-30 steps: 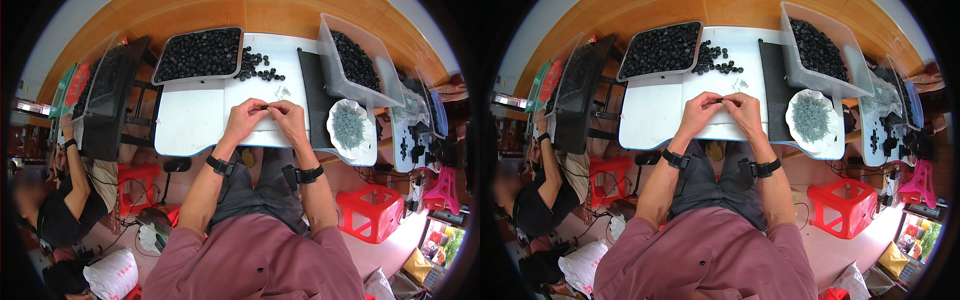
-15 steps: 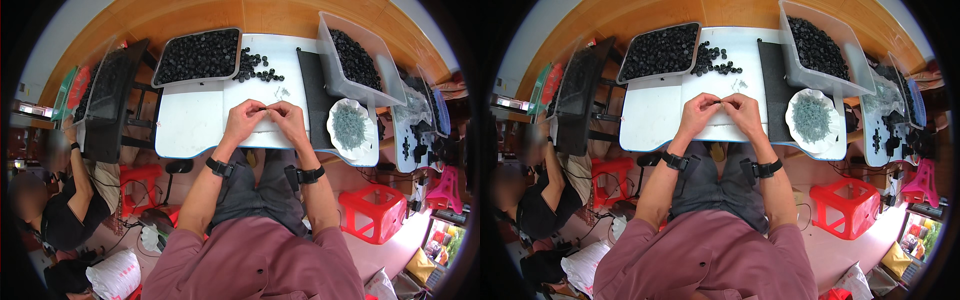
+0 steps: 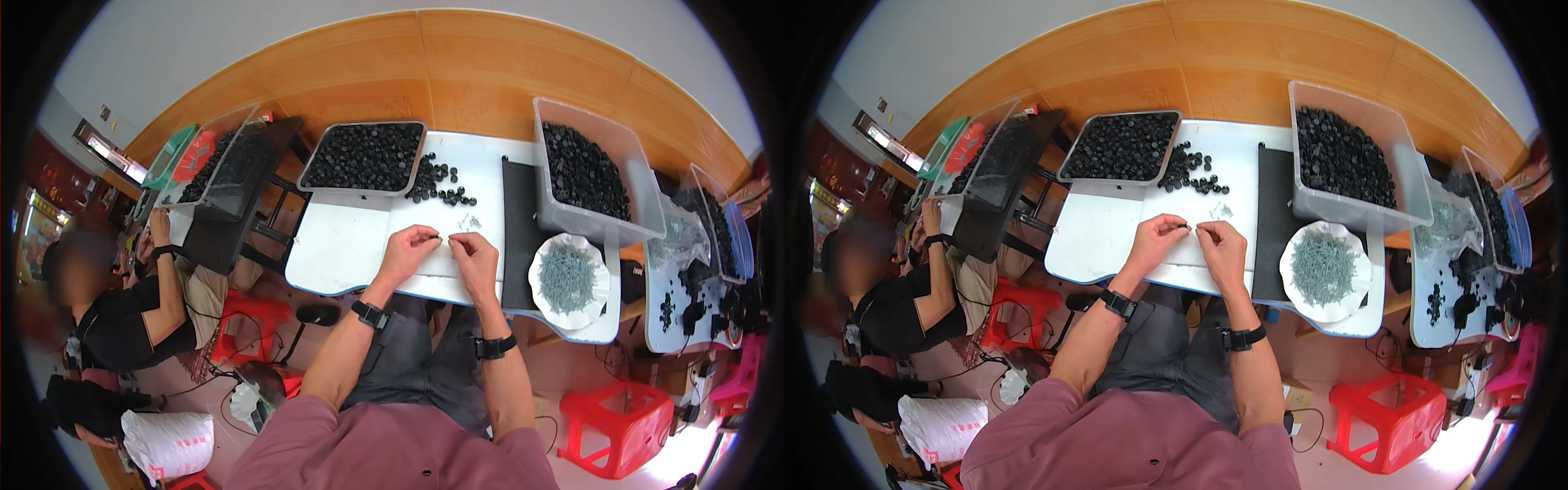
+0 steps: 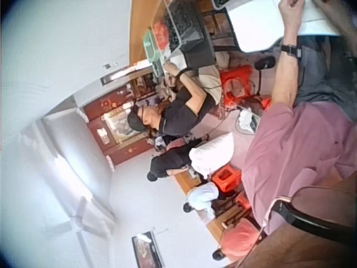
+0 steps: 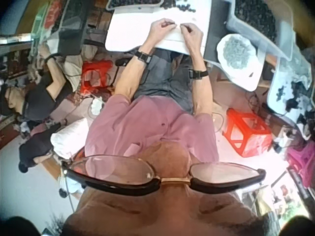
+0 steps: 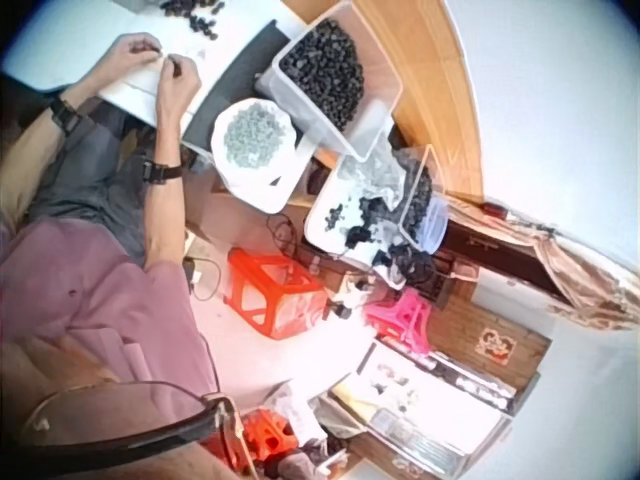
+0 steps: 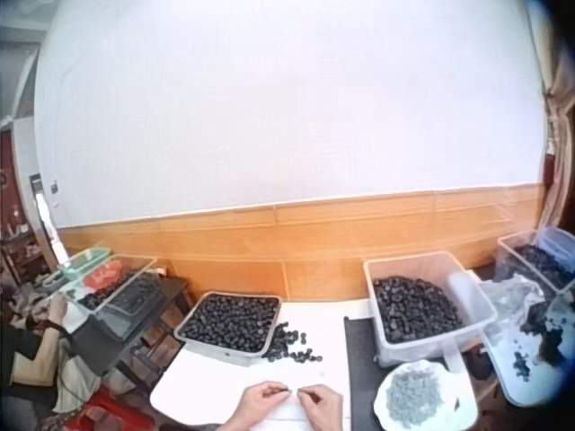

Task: Manually assembling small black plastic components by hand at a workstation.

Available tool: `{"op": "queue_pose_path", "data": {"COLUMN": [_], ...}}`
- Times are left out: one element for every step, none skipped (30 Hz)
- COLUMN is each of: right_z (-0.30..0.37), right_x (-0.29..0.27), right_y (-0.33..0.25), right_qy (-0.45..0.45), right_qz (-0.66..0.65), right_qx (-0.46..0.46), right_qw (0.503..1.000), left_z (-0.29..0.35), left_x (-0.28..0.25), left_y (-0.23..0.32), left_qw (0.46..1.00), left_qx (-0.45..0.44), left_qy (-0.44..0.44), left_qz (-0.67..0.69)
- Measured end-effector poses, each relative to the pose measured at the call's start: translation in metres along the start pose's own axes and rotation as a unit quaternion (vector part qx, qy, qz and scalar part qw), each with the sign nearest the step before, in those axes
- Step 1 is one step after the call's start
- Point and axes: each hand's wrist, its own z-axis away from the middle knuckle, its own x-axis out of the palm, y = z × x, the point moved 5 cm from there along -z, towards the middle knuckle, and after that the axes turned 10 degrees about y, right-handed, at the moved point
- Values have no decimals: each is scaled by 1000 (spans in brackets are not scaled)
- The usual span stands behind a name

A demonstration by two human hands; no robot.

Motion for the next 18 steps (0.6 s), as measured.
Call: {"op": "queue_pose_path", "data": {"right_z": [1, 2, 2, 2, 2, 2, 2, 2, 1, 0, 0, 1, 1, 0, -1, -3, -3, -3], "right_x": [2, 3, 4, 3, 1, 0, -1, -1, 0, -2, -1, 4, 4, 1, 1, 0, -1, -2], "right_y": [-2, -4, -5, -8, -10, -11, -12, -12, -13, -13, -13, -19, -20, -16, -14, -13, -11, -10], "right_qy": [-5, -2, 2, -2, 0, 2, 4, 4, 5, 8, 10, 10, 15, 22, 38, 54, 68, 74], "right_qz": [-6, 2, 11, 8, 20, 32, 32, 33, 31, 31, 35, 22, 15, 22, 9, -4, -6, -3], "right_qx": [-8, -22, -35, -40, -47, -54, -56, -55, -68, -79, -74, -80, -83, -78, -75, -73, -74, -74], "right_qw": [1000, 1000, 999, 999, 999, 998, 998, 998, 997, 996, 997, 997, 996, 996, 996, 996, 995, 995], "left_z": [0, 0, -2, -5, -7, -10, -16, -26, -38, -53, -66, -84, -94, -96, -102, -107, -107, -102], "left_x": [-2, -2, -3, -3, -3, -4, -5, -11, -18, -28, -40, -59, -68, -68, -71, -72, -66, -56], "left_y": [0, -1, -3, 0, 0, 0, 4, 14, 24, 45, 68, 84, 100, 123, 126, 124, 120, 115], "left_qw": [1000, 1000, 1000, 1000, 1000, 999, 999, 999, 998, 994, 986, 974, 955, 872, 869, 865, 866, 850], "left_qx": [8, 12, 14, 19, 8, -4, -4, 20, 43, 72, 126, 166, 208, 341, 337, 335, 343, 396], "left_qy": [8, 7, 6, 11, 18, 23, 25, 40, 54, 72, 93, 132, 165, 233, 226, 219, 192, 162], "left_qz": [-2, 7, 17, 17, 21, 26, 27, 15, 3, -28, -53, -76, -132, -265, -284, -302, -309, -308]}}
